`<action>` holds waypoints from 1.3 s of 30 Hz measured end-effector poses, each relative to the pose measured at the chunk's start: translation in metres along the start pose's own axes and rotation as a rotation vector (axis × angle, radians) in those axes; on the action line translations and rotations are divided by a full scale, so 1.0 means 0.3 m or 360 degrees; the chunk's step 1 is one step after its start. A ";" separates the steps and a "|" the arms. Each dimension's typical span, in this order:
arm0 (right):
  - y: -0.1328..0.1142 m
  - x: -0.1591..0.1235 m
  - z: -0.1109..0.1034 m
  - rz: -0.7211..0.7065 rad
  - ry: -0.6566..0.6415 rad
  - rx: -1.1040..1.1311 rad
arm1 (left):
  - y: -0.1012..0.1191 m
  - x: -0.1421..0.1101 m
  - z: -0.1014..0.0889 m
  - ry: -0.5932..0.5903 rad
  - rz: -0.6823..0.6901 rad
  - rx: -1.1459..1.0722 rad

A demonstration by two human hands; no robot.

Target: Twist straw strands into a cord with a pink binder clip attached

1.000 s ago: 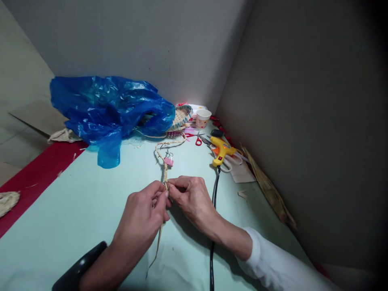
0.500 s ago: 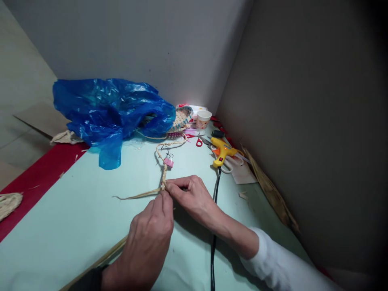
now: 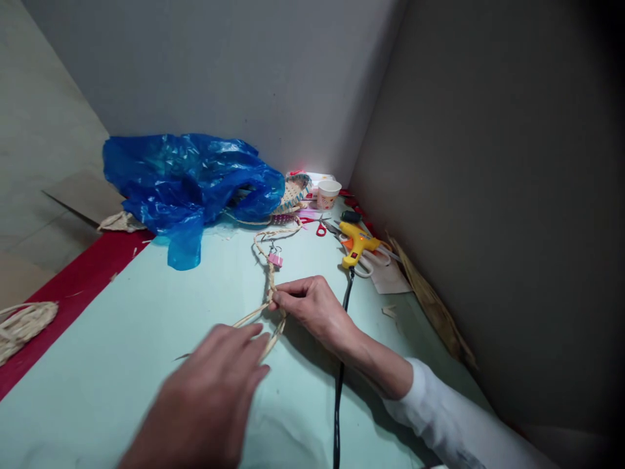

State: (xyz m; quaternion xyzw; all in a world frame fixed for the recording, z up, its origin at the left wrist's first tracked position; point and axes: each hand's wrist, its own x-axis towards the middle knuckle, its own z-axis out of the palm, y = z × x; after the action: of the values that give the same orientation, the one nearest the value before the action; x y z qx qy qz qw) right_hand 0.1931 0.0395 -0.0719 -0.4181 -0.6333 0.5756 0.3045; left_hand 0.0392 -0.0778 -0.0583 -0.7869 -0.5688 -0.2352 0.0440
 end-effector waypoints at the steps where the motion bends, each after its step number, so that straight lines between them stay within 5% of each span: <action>1: -0.006 -0.001 -0.008 0.0037 -0.0024 0.0031 | -0.035 0.015 -0.038 -0.0031 -0.0155 -0.0194; 5: -0.021 -0.002 -0.027 0.0117 -0.0140 0.0158 | -0.128 0.145 -0.083 -0.0211 -0.0887 -0.0747; 9: -0.015 0.000 -0.034 -0.0007 -0.0309 0.0288 | -0.116 0.248 0.033 -0.0776 -0.1013 -0.1826; 12: -0.005 0.000 -0.042 -0.0094 -0.0375 0.0144 | -0.097 0.253 0.101 -0.0820 -0.1062 -0.2138; 20: -0.008 -0.019 -0.029 -0.0236 -0.0248 -0.0363 | -0.097 0.222 0.109 -0.0757 -0.1242 -0.2178; 28: -0.020 -0.056 -0.006 -0.0151 -0.0011 -0.0670 | -0.086 0.219 0.112 -0.0641 -0.1278 -0.1969; 35: -0.089 -0.075 -0.016 -0.0111 -0.0140 -0.1433 | -0.100 0.200 0.120 -0.0615 -0.1194 -0.1788; 39: -0.080 -0.101 0.009 -0.0298 -0.0159 -0.1705 | -0.094 0.195 0.128 -0.0554 -0.1240 -0.1816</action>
State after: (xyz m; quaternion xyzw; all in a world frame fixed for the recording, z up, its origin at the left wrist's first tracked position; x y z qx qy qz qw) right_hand 0.2006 0.0118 -0.0457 -0.4288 -0.8861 0.1620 0.0685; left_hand 0.0400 -0.0039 -0.0734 -0.4527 -0.5957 -0.3658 -0.5535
